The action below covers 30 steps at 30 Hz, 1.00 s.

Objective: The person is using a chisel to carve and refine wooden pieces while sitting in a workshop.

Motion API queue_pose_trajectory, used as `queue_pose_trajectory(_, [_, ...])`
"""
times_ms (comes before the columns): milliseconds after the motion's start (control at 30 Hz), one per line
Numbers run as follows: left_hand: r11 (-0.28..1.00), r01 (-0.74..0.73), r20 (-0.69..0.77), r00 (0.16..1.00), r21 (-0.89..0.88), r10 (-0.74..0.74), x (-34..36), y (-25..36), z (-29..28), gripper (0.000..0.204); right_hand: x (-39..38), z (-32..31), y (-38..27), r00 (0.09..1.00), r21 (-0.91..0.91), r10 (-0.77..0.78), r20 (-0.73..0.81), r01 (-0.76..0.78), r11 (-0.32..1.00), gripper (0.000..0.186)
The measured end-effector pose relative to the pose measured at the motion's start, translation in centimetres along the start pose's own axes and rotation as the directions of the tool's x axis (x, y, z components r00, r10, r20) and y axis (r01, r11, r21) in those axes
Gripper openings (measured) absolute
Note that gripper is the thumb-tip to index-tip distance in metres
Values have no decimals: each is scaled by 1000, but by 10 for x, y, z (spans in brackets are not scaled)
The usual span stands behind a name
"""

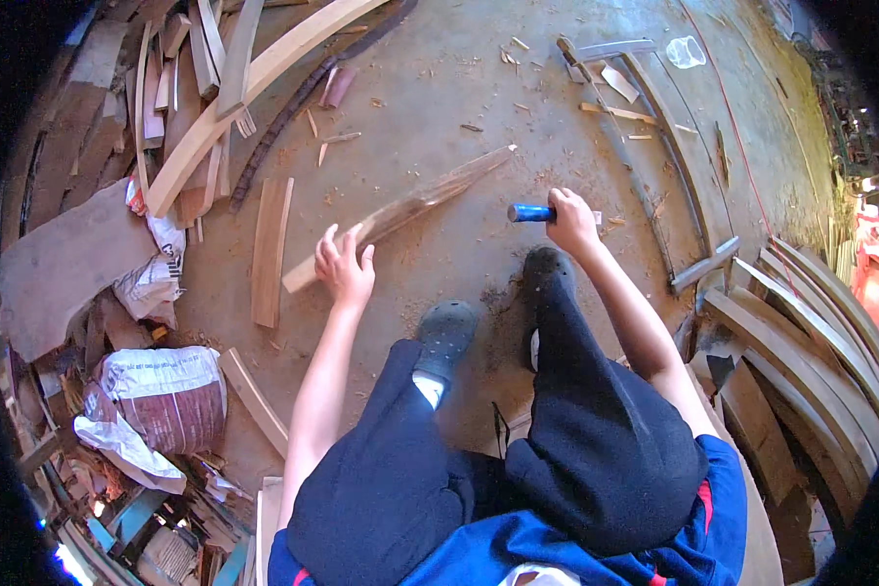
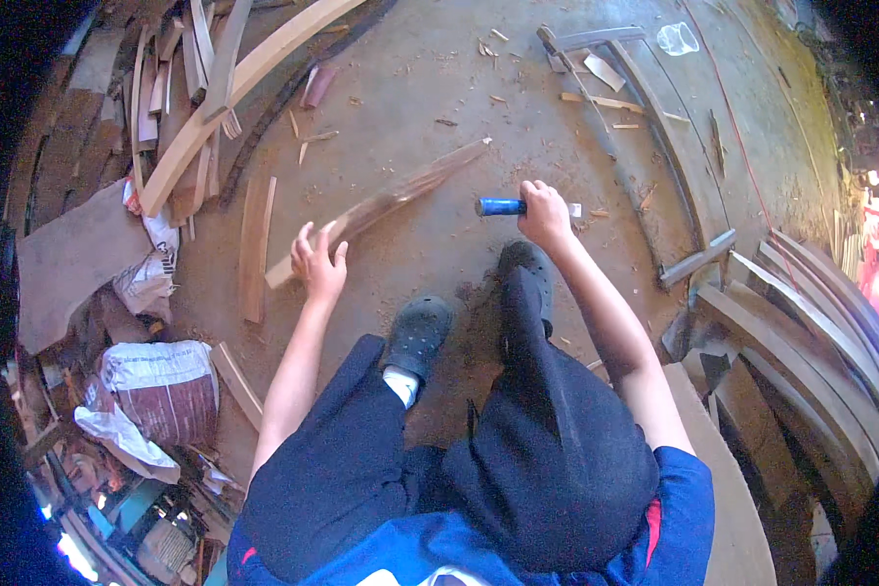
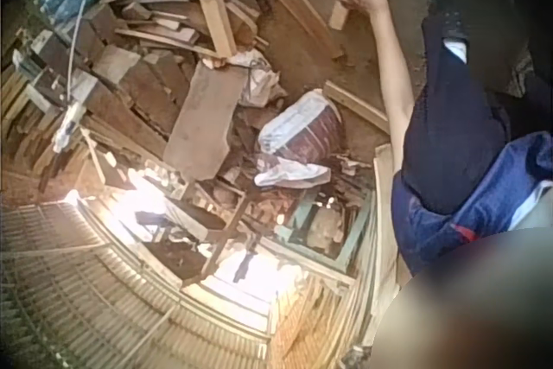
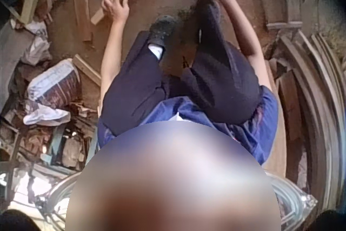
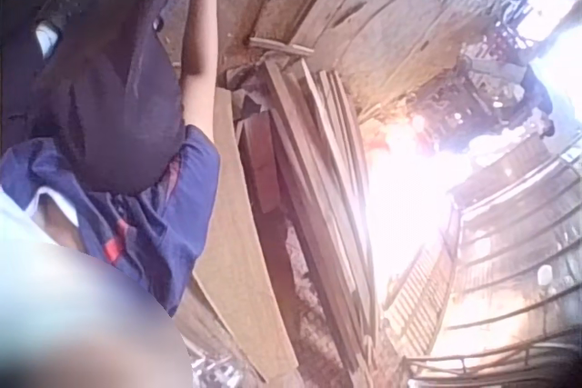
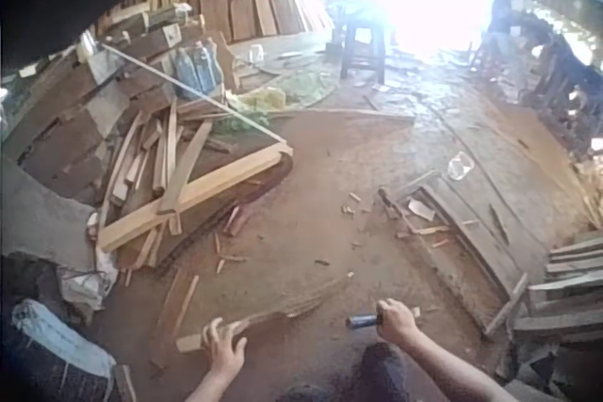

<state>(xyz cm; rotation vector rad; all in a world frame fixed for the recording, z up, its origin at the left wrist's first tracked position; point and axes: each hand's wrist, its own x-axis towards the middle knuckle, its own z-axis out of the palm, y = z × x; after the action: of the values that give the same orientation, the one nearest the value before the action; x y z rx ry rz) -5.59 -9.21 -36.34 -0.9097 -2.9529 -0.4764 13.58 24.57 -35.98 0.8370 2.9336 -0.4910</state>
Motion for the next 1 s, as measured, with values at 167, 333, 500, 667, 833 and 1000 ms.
queue_pose_trajectory(167, [988, 146, 82, 987, -57, -142, -25, 0, -5, 47, -2, -8, -8, 995, 214, -83, 53, 69, 974, 24])
queue_pose_trajectory(333, [992, 123, 137, 983, 0, -122, -29, -20, -9, 69, 26, -20, -35, 983, 450, -101, -156, 161, 878, 16])
queue_pose_trajectory(500, [996, 61, 114, 991, 60, -68, 6, -38, -7, 68, 54, -34, -65, 988, 885, 35, 154, -153, 439, 11])
queue_pose_trajectory(667, [1000, -1, 246, 969, 12, -2, 22, -35, 5, 60, 61, -27, -80, 993, 925, 12, 120, -116, 362, 12])
queue_pose_trajectory(833, [999, 0, 240, 971, -48, 12, 1, -25, 10, 59, 53, -21, -77, 999, 870, -4, 36, -29, 491, 12])
queue_pose_trajectory(1000, [997, -28, 243, 969, -69, 44, -17, -17, 9, 57, 48, -23, -75, 998, 913, -24, 52, -38, 406, 11])
